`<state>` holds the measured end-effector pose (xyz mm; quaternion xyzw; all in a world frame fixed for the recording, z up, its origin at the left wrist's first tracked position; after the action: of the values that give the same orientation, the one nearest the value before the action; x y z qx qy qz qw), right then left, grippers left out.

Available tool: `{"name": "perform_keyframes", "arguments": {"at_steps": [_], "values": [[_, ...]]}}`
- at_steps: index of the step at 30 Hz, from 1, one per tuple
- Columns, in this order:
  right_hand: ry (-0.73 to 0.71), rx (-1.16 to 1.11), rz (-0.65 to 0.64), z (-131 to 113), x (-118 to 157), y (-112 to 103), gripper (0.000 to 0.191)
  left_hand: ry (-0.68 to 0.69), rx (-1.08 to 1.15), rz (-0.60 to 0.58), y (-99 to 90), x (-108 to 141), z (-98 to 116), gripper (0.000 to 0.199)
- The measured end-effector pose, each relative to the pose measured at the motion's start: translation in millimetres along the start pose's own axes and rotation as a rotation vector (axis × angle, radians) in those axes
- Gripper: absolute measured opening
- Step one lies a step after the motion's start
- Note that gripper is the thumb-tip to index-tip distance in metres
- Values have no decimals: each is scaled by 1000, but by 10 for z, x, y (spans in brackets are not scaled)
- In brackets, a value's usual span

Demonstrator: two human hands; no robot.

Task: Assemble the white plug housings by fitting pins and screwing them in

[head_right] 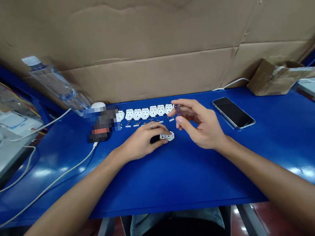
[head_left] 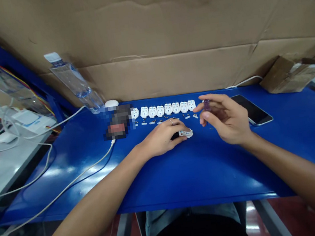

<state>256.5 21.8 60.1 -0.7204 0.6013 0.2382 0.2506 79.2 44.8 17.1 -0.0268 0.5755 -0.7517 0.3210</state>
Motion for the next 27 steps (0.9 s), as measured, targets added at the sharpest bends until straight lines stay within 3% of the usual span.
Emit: {"name": "perform_keyframes", "arguments": {"at_steps": [6,10,12,15,18,23,27], "values": [[11,-89,48,27,-119,-73,27,-3,-10,-7,13,1,-20,22],[-56,-39,148,-94,-268,-481,22,-2,-12,-20,20,9,-21,25],[-63,106,194,-196,-339,-781,15,-13,-17,-29,16,14,-22,26],[166,647,19,-171,-430,-1062,14,-13,-18,-35,5,15,-10,26],[404,921,-237,-35,-394,-1259,18,-15,-16,-31,0,12,-12,25],[796,998,-510,380,-145,-1512,16,-10,-16,-35,11,18,-23,25],[874,1075,-551,633,-58,-1632,27,-19,-23,-46,3,20,-23,26]]}}
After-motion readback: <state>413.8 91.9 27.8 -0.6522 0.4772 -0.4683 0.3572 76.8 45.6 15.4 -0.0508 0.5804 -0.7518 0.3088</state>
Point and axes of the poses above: each hand's wrist, its own x-axis away from the middle knuckle, its own y-axis out of the palm, z = x × y, the point moved 9 cm from there along -x, towards the middle knuckle, and after that the axes turned 13 degrees about -x, right-handed, at the moved point
